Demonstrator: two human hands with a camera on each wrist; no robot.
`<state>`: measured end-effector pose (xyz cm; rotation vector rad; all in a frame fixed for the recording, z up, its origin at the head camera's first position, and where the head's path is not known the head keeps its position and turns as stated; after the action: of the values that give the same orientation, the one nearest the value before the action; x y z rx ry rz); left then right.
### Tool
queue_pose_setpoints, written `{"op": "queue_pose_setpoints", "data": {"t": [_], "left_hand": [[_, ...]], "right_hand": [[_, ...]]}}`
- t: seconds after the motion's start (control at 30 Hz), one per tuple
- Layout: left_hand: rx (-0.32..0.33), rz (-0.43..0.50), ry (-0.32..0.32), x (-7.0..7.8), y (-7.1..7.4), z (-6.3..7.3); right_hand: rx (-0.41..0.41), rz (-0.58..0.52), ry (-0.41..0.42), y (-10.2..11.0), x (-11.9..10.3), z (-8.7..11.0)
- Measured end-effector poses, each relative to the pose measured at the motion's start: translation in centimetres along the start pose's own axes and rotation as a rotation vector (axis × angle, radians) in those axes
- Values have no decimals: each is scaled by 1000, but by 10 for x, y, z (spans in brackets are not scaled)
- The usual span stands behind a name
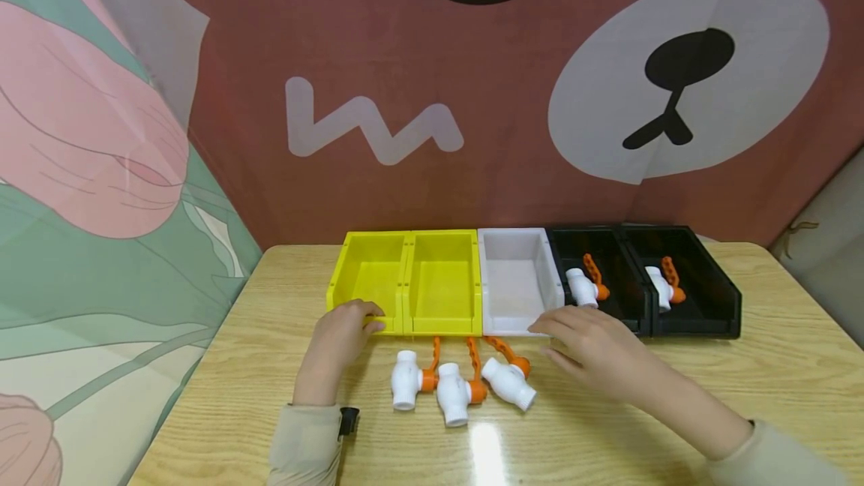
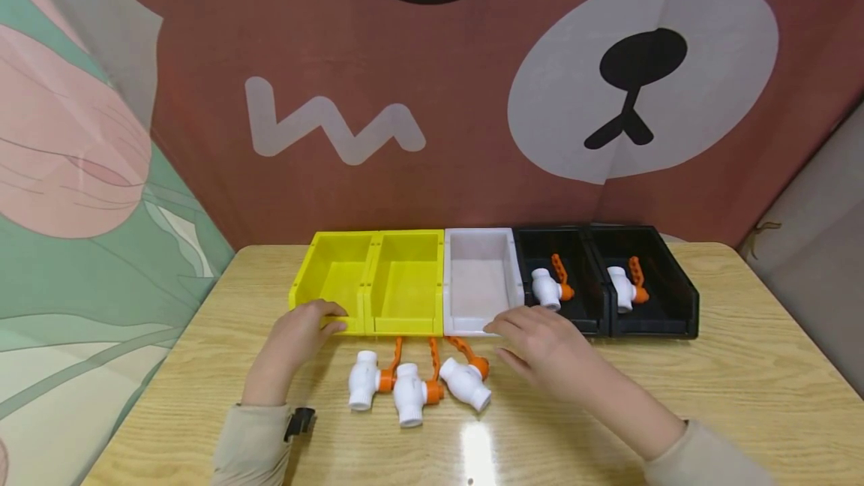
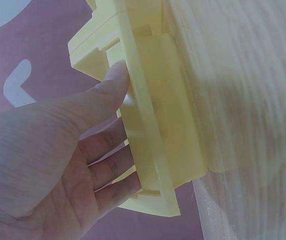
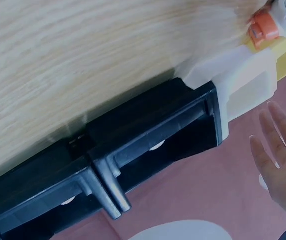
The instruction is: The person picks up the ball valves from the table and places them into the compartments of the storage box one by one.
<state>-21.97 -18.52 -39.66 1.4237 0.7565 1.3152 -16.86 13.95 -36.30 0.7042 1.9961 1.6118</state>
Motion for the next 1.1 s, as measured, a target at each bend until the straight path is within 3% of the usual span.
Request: {"op": "queue_pose_setpoints", "data": {"t": [0.3, 0.7, 1.1], "left_hand": [[1, -2, -6, 0, 0, -1], [5, -1, -9, -1, -2, -2], [-5, 4, -2, 0, -1, 0]], "right_hand": [[-44, -39, 34, -12, -11, -1], [-23, -87, 127, -22, -31, -4], [-153, -164, 144, -35, -38, -7]]}}
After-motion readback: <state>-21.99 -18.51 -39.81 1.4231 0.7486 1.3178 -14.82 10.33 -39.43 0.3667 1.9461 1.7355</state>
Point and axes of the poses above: each hand's wrist, its own z-axis away from the middle knuckle, its own y-axis out of the back of the hand, x = y × z, the point moved 6 cm from there along -z, towards the middle knuckle, and after that the axes turned 13 degrees about -x, right-handed, at the moved point
